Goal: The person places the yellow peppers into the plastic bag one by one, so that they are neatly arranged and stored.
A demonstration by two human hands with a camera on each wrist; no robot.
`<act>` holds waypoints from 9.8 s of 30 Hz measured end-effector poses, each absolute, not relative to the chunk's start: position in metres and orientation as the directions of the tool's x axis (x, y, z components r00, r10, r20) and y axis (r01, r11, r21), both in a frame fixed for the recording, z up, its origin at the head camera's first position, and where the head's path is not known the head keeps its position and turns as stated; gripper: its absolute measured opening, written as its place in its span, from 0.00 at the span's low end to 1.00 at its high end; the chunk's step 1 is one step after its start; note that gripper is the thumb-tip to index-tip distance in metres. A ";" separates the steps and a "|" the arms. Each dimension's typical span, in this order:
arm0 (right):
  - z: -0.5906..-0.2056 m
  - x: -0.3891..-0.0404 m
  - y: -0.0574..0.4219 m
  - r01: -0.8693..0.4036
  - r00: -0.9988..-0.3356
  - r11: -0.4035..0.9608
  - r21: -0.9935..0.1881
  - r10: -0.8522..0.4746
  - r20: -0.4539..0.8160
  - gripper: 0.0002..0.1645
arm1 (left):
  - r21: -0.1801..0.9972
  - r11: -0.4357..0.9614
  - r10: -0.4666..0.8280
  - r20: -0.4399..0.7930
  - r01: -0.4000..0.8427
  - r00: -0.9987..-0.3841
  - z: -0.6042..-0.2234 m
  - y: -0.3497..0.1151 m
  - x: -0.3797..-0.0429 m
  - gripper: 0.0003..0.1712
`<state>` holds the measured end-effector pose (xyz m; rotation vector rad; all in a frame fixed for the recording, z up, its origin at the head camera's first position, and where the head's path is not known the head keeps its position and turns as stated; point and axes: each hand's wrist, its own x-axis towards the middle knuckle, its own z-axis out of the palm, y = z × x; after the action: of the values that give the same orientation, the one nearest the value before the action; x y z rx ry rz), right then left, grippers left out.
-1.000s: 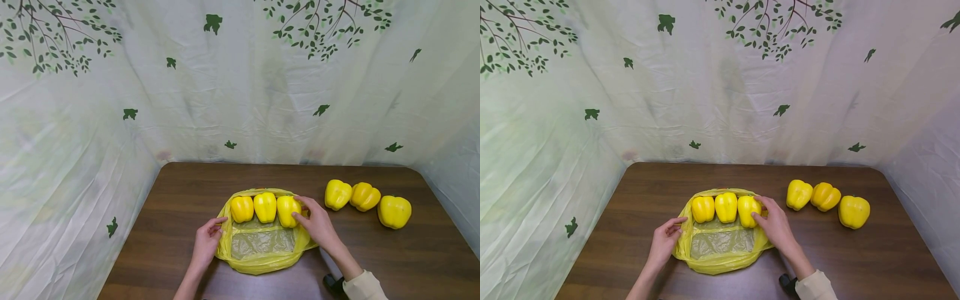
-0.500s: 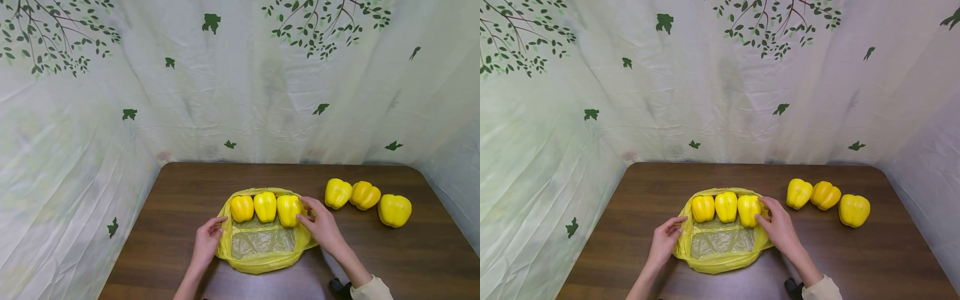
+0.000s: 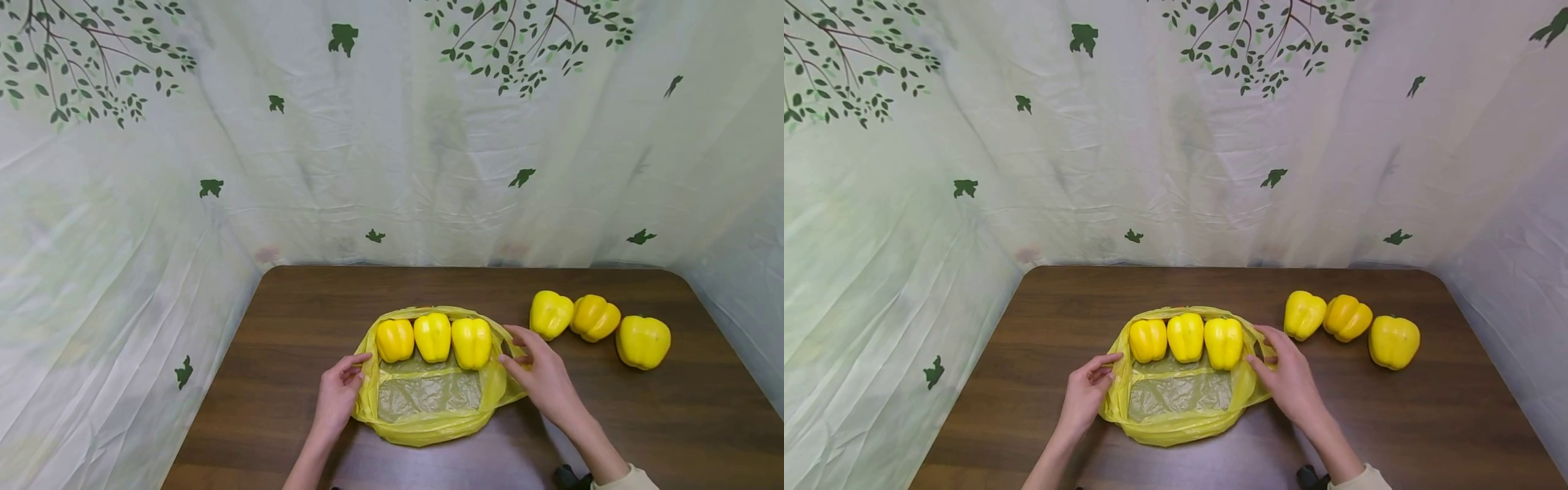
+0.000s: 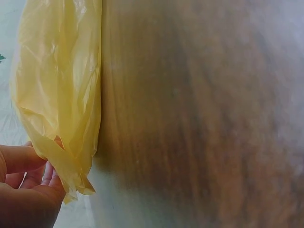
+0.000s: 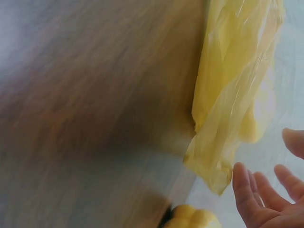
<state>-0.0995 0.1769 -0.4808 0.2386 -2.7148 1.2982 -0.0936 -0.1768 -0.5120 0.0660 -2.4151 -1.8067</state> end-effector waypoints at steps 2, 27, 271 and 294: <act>-0.481 -0.098 0.180 -0.187 -0.982 0.623 -0.759 -0.087 0.171 0.32 | 0.957 0.286 -0.109 0.078 0.044 -0.991 -0.512 -0.177 -0.094 0.22; -0.498 -0.070 0.214 -0.175 -0.970 0.664 -0.727 0.012 0.244 0.31 | 0.965 0.262 -0.105 0.032 0.004 -0.994 -0.511 -0.177 -0.093 0.21; -0.468 -0.064 0.244 0.016 -0.958 0.591 -0.807 0.239 0.156 0.39 | 0.964 0.266 -0.083 0.042 0.018 -0.996 -0.473 -0.166 -0.083 0.19; -0.464 -0.056 0.210 0.050 -0.982 0.510 -0.858 0.182 0.051 0.36 | 0.962 0.273 -0.087 0.019 -0.006 -0.996 -0.472 -0.166 -0.083 0.19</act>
<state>-0.0560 0.2097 -0.4640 -0.2022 -2.6110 1.4774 -0.0832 -0.1664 -0.4723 0.0897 -2.4515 -1.8528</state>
